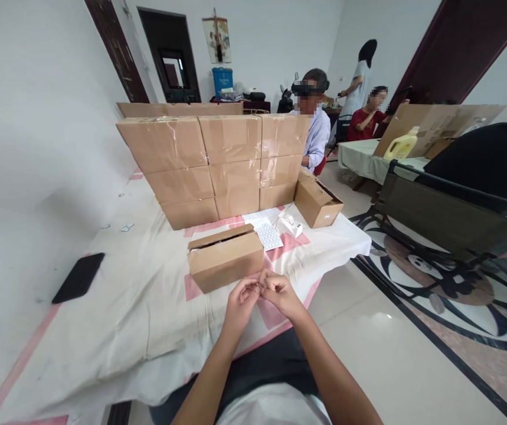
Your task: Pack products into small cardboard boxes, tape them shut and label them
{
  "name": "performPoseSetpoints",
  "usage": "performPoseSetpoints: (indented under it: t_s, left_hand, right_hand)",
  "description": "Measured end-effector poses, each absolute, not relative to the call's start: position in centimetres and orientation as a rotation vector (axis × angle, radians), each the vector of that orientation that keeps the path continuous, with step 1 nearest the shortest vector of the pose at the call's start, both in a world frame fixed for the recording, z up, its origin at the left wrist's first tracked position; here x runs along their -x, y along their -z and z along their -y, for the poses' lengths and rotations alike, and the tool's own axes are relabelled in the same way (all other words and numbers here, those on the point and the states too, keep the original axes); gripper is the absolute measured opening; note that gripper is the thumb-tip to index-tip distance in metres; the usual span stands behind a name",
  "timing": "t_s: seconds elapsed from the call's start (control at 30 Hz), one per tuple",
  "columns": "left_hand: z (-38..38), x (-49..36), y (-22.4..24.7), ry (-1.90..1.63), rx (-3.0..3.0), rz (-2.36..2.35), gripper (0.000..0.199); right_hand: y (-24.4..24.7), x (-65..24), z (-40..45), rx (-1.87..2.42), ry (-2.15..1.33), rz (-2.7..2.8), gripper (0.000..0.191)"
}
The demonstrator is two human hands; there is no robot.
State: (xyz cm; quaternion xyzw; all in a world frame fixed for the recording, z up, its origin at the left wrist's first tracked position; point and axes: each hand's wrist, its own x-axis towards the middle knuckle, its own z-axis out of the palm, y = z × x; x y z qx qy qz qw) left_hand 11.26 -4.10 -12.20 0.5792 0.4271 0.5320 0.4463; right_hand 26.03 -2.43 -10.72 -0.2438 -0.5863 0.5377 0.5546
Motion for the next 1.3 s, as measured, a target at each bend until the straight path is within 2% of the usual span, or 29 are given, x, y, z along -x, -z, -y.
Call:
performPoseSetpoints:
  t_s: [0.47, 1.03, 1.13, 1.3]
  left_hand:
    - [5.8, -9.9, 10.0, -1.269, -1.322, -1.043, 0.027]
    - [5.9, -6.5, 10.6, -1.27, -1.442, -1.088, 0.037]
    - [5.3, -5.3, 10.1, -1.246, -1.524, -1.118, 0.037]
    - [4.2, -3.3, 8.3, -1.1, -1.869, -1.149, 0.026]
  right_hand:
    - [10.8, -25.0, 4.4, 0.483, -1.063, 1.332, 0.056]
    - [11.6, -22.2, 3.2, 0.572, -1.119, 1.378, 0.061]
    - [11.3, -22.2, 2.8, 0.582, -1.121, 1.448, 0.06]
    - [10.2, -22.1, 2.4, 0.529, -1.047, 1.605, 0.055]
